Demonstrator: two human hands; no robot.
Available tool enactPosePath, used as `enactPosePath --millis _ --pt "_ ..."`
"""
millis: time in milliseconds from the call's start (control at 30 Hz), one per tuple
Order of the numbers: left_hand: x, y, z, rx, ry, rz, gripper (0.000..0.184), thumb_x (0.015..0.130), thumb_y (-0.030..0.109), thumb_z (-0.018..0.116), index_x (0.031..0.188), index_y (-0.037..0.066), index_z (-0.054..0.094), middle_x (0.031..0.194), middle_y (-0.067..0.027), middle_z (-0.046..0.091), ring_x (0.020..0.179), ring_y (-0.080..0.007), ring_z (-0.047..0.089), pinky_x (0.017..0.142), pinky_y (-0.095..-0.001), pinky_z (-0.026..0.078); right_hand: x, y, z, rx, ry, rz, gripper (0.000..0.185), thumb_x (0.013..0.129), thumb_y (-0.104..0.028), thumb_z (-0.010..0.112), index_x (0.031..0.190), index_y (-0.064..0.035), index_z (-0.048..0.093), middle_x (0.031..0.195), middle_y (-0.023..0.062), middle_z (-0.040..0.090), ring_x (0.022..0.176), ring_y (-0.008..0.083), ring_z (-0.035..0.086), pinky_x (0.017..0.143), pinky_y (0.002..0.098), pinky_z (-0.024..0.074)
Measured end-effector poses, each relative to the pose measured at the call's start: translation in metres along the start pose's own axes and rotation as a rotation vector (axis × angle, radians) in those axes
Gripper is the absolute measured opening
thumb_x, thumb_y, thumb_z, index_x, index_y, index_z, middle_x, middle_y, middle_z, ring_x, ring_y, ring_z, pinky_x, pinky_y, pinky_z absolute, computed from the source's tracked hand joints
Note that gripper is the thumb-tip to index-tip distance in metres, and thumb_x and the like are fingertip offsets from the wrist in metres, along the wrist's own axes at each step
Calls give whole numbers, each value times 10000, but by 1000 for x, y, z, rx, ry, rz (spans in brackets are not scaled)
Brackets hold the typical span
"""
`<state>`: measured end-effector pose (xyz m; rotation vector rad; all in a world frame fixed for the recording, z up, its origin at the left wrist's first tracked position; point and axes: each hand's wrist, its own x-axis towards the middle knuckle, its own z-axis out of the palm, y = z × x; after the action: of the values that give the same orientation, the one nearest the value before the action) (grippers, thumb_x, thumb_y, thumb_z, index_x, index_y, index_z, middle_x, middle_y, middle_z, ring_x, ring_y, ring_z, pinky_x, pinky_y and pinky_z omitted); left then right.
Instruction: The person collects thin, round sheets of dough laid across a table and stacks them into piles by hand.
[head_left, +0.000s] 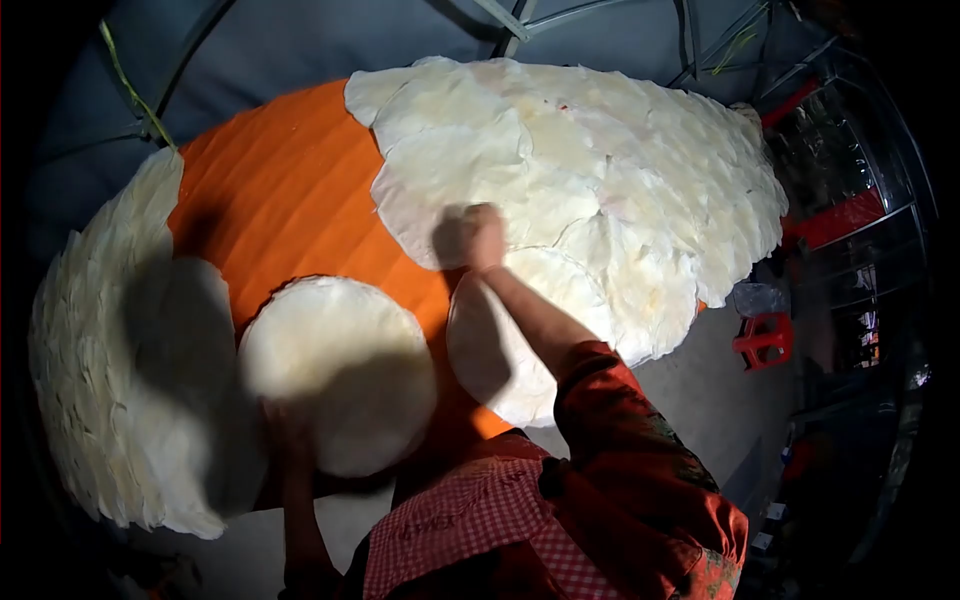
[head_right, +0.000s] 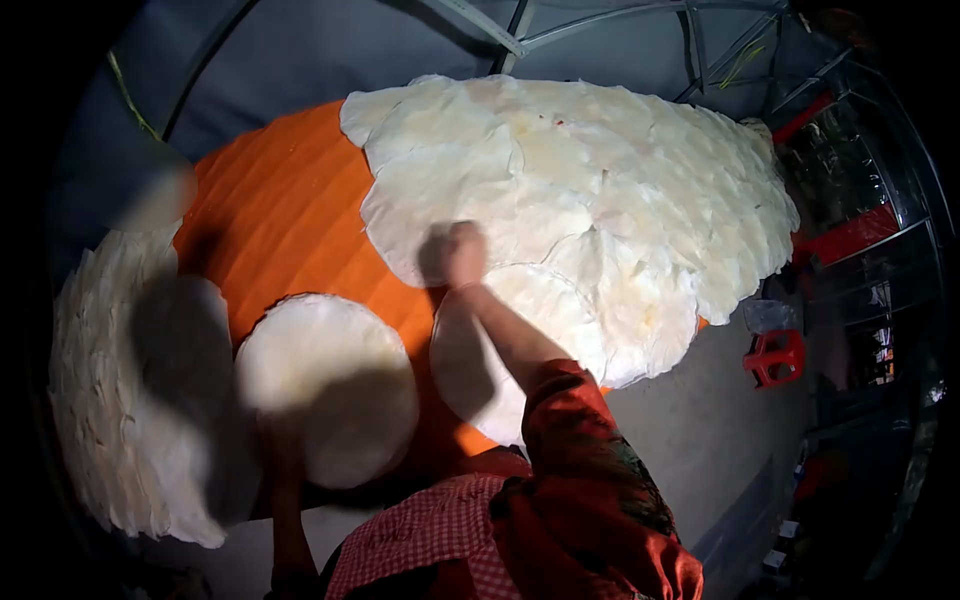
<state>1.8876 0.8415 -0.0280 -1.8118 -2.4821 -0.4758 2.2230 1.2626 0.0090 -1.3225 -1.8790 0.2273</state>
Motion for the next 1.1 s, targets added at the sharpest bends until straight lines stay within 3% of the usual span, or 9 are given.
enactPosePath --millis 133,167,233,300,367,633,833,1000,1100 --pt "25 101 -59 -254 182 -13 380 891 228 568 1204 21 507 1218 -201 499 1149 -343 466 993 -443 353 44 102 -40 -322 -155 915 558 696 -321 742 1113 -30 512 1059 204 607 1014 354 586 863 427 479" --pt "22 122 -46 -514 135 -72 349 896 215 560 1181 16 521 1153 -189 534 1084 -316 509 955 -419 390 48 132 -36 -154 -159 878 471 704 -298 738 1043 -23 560 1000 219 629 961 354 610 832 395 493" --pt "10 175 -15 -864 49 -181 260 892 155 557 1100 -1 553 969 -134 599 875 -210 578 786 -333 479 64 190 -11 -457 -526 -276 317 725 -269 723 925 -47 616 864 165 654 803 324 636 673 375 516" --pt "-7 223 15 -1052 -300 -366 226 899 152 564 1070 5 568 943 -89 618 836 -178 590 739 -304 495 88 138 -20 549 -460 749 100 790 -201 662 780 -122 602 692 21 545 519 171 491 405 312 383" --pt "0 287 13 -1360 -416 -550 228 917 152 537 1082 -5 544 944 -90 612 811 -159 592 735 -278 497 109 62 -74 953 -408 968 27 848 -89 572 846 -64 561 680 37 514 460 160 425 378 287 337" --pt "-34 396 18 -1481 -297 -1044 227 919 135 498 1114 18 481 989 -94 558 852 -187 570 783 -324 497 -10 85 -260 1035 -254 1006 285 878 -72 531 1131 55 498 1040 159 618 861 234 644 678 337 543" --pt "-5 454 16 -1798 -564 -1082 342 894 208 551 1175 45 442 1105 -112 557 982 -222 570 871 -349 458 -108 130 -269 764 -475 1253 258 829 -98 568 1034 59 559 733 46 500 574 131 469 461 248 461" --pt "-28 428 31 -1308 -261 -889 353 864 155 558 1171 54 415 1074 -107 539 988 -199 545 833 -334 459 -116 93 -298 1087 -335 1232 251 862 -72 531 1080 50 509 829 99 571 590 151 562 484 274 524" --pt "-61 418 29 -1205 -151 -1186 272 854 142 541 1097 42 469 1093 -122 557 993 -248 560 883 -381 452 -190 78 -310 986 -608 1344 482 912 -200 541 1299 54 407 996 176 622 749 209 646 628 300 568"
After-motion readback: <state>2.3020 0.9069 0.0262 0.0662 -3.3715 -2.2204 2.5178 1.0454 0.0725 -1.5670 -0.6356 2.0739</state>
